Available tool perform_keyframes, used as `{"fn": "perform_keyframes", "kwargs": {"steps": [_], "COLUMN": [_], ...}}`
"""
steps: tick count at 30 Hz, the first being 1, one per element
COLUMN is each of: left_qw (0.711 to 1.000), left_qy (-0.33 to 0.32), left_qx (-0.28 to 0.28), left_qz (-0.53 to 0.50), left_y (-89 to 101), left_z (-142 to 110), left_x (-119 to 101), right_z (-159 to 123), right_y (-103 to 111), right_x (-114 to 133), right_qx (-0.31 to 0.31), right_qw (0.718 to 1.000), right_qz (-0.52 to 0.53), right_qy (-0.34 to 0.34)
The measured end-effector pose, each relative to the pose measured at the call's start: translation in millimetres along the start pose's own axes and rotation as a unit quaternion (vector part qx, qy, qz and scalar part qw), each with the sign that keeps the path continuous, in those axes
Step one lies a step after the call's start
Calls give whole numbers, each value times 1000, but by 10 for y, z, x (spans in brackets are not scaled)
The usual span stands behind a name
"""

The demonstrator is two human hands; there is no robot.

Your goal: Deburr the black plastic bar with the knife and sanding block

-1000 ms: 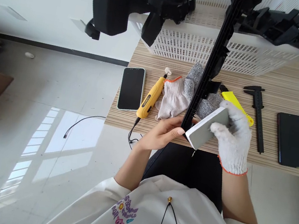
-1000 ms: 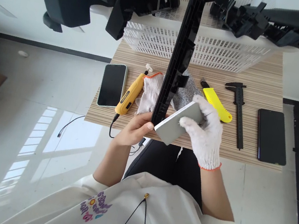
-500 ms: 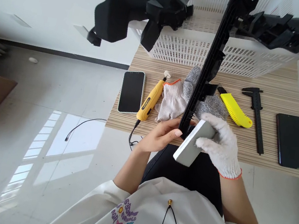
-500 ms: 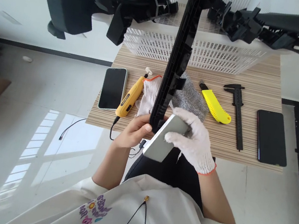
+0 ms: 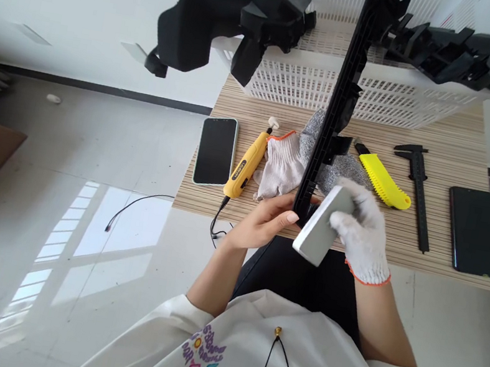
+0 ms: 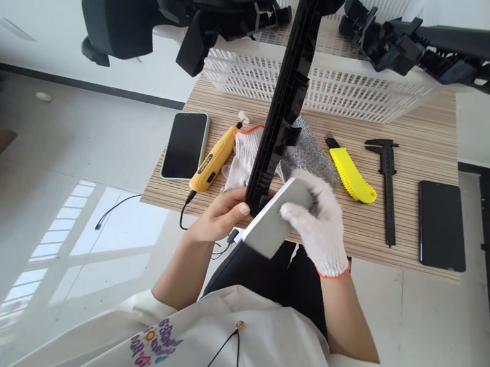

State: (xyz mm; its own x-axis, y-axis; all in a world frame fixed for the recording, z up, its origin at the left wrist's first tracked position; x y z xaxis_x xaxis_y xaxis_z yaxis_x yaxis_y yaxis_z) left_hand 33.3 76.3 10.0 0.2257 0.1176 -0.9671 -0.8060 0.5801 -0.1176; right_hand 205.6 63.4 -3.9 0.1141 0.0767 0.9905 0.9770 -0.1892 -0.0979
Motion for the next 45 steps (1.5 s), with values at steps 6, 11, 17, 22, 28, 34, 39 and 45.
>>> {"fn": "perform_keyframes", "kwargs": {"steps": [6, 11, 17, 22, 28, 34, 39, 45], "left_qw": [1000, 999, 999, 1000, 1000, 999, 1000, 999], "left_qy": [19, 50, 31, 3, 10, 26, 22, 26], "left_qx": [-4, -8, -8, 2, 0, -2, 3, 7], "left_qz": [12, -1, 5, 10, 18, 19, 9, 26], "left_y": [1, 3, 7, -5, 6, 16, 4, 2], "left_z": [-3, -11, -11, -13, -15, -13, -17, -24], "left_x": [28, 79, 59, 11, 35, 75, 73, 91], "right_z": [-6, -9, -14, -23, -35, -74, -88, -75], "right_y": [99, -20, -36, 181, 56, -70, 86, 17], "right_x": [17, -9, -17, 32, 17, -31, 16, -15], "right_qx": [-63, 6, 17, -87, -26, 10, -89, -66], "right_qw": [998, 1000, 1000, 996, 999, 1000, 995, 997], "right_qz": [6, -19, 14, 32, -14, -6, 35, 30], "right_qy": [15, 8, -6, 18, 21, -11, 17, -10]}}
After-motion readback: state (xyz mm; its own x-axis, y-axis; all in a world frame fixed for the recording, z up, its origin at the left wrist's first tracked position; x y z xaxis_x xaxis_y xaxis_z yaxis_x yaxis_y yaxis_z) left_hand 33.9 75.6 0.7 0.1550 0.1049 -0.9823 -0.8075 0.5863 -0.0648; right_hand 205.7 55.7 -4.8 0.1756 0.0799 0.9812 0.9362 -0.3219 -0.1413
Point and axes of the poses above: each hand's wrist, its own z-axis towards the middle knuckle, its own y-axis out of the back of the hand, x = y × z, the point moved 9 cm from there along z, towards the middle knuckle, and after that the axes turned 2 degrees about z, right-handed, at the moved point
